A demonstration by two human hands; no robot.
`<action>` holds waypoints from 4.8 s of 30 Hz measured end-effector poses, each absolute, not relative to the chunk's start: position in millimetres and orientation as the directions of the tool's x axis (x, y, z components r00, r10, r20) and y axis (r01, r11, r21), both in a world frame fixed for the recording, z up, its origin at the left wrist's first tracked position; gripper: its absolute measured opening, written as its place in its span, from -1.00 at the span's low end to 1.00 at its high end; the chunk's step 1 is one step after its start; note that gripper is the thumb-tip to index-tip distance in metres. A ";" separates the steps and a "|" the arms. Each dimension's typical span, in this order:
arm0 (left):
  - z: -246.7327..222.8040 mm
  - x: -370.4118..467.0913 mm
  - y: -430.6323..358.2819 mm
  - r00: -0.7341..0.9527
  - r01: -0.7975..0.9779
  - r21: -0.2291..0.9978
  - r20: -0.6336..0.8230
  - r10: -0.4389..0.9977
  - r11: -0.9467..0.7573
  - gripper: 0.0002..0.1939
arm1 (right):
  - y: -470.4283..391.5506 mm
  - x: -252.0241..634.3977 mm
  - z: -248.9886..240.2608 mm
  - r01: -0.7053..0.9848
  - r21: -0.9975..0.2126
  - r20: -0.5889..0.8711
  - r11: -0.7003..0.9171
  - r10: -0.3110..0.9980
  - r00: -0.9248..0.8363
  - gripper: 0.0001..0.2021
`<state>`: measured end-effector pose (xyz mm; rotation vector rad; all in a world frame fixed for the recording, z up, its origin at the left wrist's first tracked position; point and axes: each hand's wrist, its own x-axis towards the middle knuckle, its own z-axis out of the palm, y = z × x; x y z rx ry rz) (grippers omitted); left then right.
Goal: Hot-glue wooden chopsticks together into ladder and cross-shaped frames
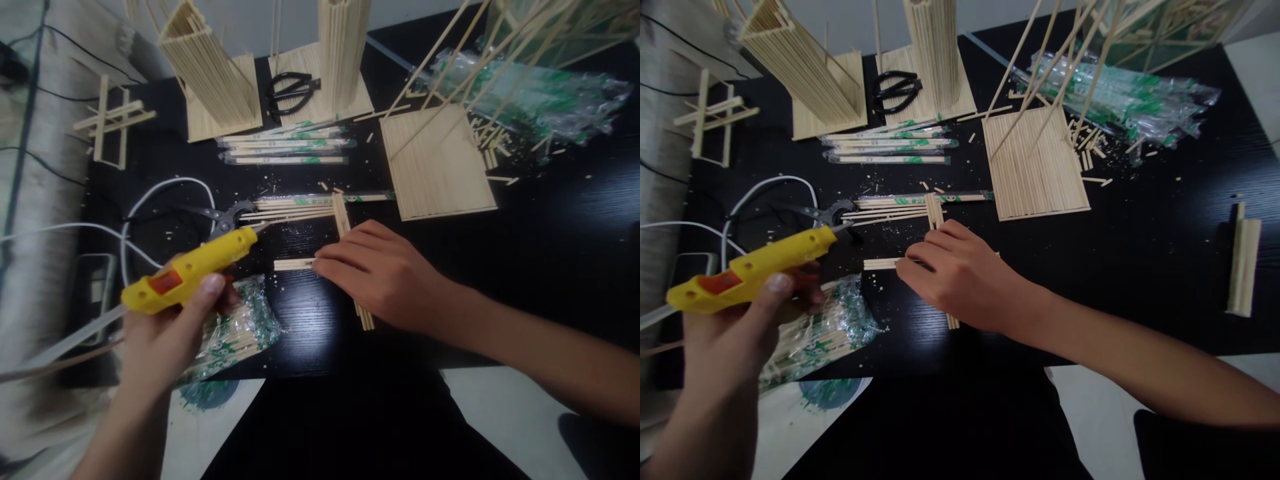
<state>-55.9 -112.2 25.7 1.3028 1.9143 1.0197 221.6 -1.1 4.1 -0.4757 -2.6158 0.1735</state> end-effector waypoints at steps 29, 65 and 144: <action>14.9 -8.8 -78.7 -0.404 0.102 0.926 -0.295 0.866 0.364 -0.68 | -1.3 220.1 5.0 0.257 -0.244 0.447 0.935 0.344 -0.825 -0.79; 14.3 -10.3 -78.9 -0.400 0.178 0.904 -0.294 0.868 0.388 -0.67 | -1.0 220.2 9.0 0.251 -0.241 0.408 0.938 0.332 -0.850 -0.79; 11.4 -11.6 -78.1 -0.387 0.196 0.915 -0.257 0.886 0.351 -0.71 | 0.5 220.2 8.5 0.222 -0.260 0.429 0.940 0.318 -0.845 -0.79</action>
